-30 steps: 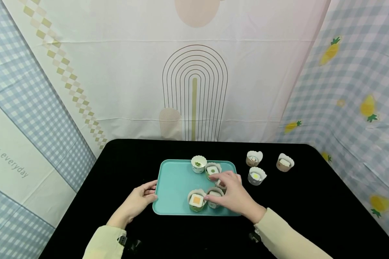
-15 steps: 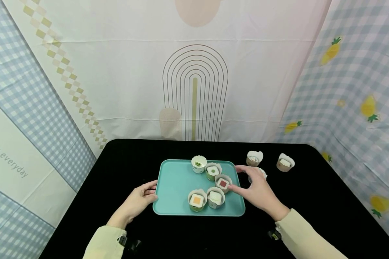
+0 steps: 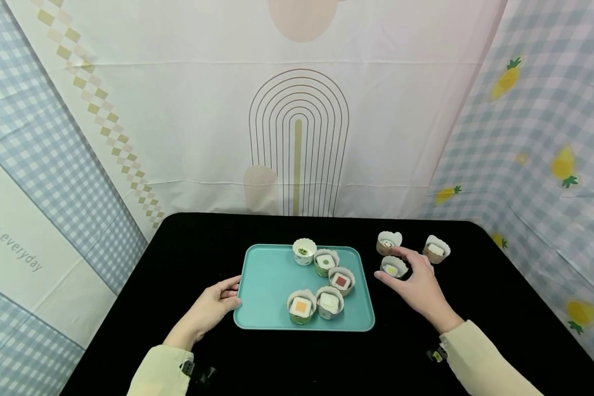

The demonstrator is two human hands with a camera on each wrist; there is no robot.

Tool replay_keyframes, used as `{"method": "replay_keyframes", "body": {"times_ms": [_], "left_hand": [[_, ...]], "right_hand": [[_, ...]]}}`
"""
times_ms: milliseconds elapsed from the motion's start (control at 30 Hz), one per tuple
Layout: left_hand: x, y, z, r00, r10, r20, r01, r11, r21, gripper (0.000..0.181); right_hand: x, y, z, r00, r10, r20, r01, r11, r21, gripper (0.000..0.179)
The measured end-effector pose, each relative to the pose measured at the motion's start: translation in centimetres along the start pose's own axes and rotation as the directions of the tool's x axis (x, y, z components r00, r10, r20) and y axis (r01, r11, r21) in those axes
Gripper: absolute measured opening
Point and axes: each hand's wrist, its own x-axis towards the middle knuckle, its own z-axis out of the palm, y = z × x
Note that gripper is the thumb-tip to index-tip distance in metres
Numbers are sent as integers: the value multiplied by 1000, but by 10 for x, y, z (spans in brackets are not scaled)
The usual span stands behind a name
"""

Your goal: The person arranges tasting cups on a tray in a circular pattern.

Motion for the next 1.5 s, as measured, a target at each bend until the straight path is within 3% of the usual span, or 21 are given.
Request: {"method": "replay_keyframes", "body": {"times_ms": [167, 433, 600, 867, 1500], "left_hand": [[0, 0, 0, 1000, 1, 7, -1, 1000, -1, 57], [-1, 0, -1, 1000, 2, 14, -2, 1000, 2, 57], [0, -1, -1, 1000, -1, 9, 1, 1000, 1, 56], [-1, -1, 0, 1000, -2, 21, 2, 1000, 4, 57], [-2, 2, 0, 1000, -2, 24, 2, 1000, -1, 57]], "right_hand": [[2, 17, -1, 999, 21, -32, -20, 999, 30, 86], [4, 36, 2, 990, 139, 11, -139, 983, 119, 91], [7, 44, 3, 979, 182, 87, -193, 972, 136, 97], [6, 50, 10, 941, 255, 222, -296, 940, 171, 99], [6, 55, 13, 930, 251, 269, -317, 918, 238, 88]]}}
